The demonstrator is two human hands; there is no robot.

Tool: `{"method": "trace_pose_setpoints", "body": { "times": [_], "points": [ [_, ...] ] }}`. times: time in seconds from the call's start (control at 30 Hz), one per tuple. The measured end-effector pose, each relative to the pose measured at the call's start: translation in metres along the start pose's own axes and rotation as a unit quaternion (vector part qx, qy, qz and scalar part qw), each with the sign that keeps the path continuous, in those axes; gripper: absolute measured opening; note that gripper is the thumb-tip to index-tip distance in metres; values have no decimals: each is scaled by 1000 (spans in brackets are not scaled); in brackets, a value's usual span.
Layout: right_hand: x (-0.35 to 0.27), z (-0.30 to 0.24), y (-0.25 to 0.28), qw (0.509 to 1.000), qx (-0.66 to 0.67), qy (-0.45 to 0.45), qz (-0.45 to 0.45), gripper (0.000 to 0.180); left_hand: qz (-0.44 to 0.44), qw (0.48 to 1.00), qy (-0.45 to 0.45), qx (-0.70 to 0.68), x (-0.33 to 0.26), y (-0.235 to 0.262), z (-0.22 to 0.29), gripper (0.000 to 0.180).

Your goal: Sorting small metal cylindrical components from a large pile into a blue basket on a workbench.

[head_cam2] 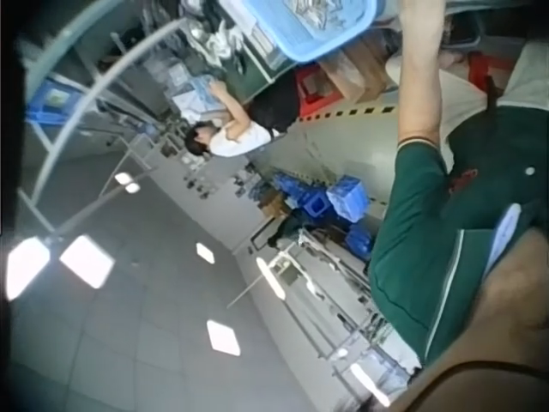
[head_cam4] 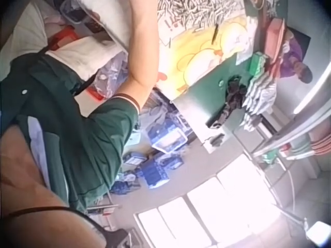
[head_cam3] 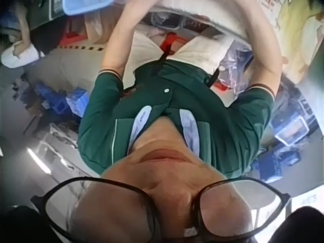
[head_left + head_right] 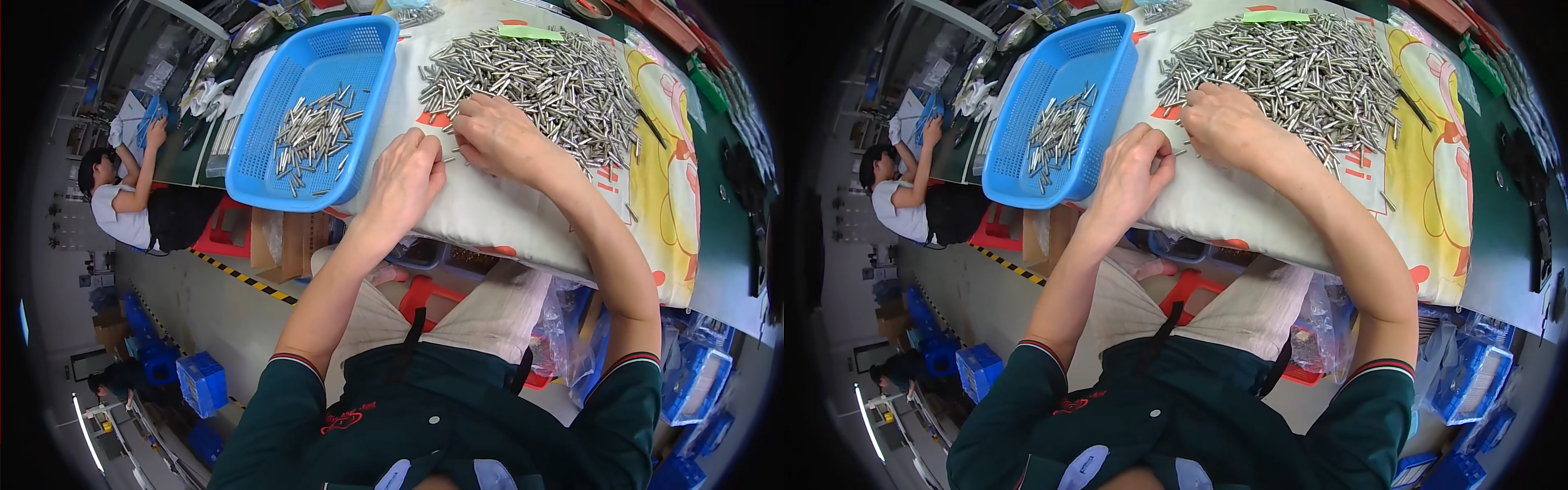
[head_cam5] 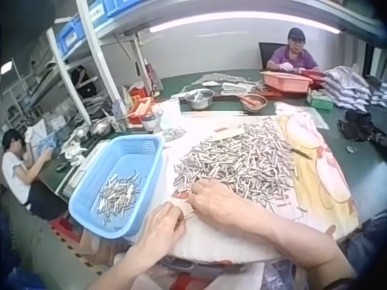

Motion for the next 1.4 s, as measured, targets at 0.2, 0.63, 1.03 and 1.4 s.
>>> {"method": "trace_pose_setpoints", "body": {
  "times": [0.2, 0.63, 1.03, 1.4],
  "points": [
    [-9, 5, 26, 997, 76, 9, 14, 9, 35, 998, -32, 30, -6, -1, 3, 10],
    [-17, -8, 19, 998, 34, 2, 46, 7, 87, 996, -19, -6, 22, -1, -5, 11],
    [-34, 25, 41, 990, 86, -111, 7, 9, -42, 984, 0, -174, 23, -10, 15, 8],
    [-33, 26, 43, 989, 96, -114, 14, 9, -45, 972, -224, 49, 26, -15, 38, 10]
  ]
}}
Point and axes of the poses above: each hand's wrist, its own x-axis towards the middle knuckle, its own y-axis out of the back of the hand, z = x × y, the point moved 6 cm from there along x, towards the middle knuckle, and after that the axes turned 12 degrees about -z, right-handed, at the moved point
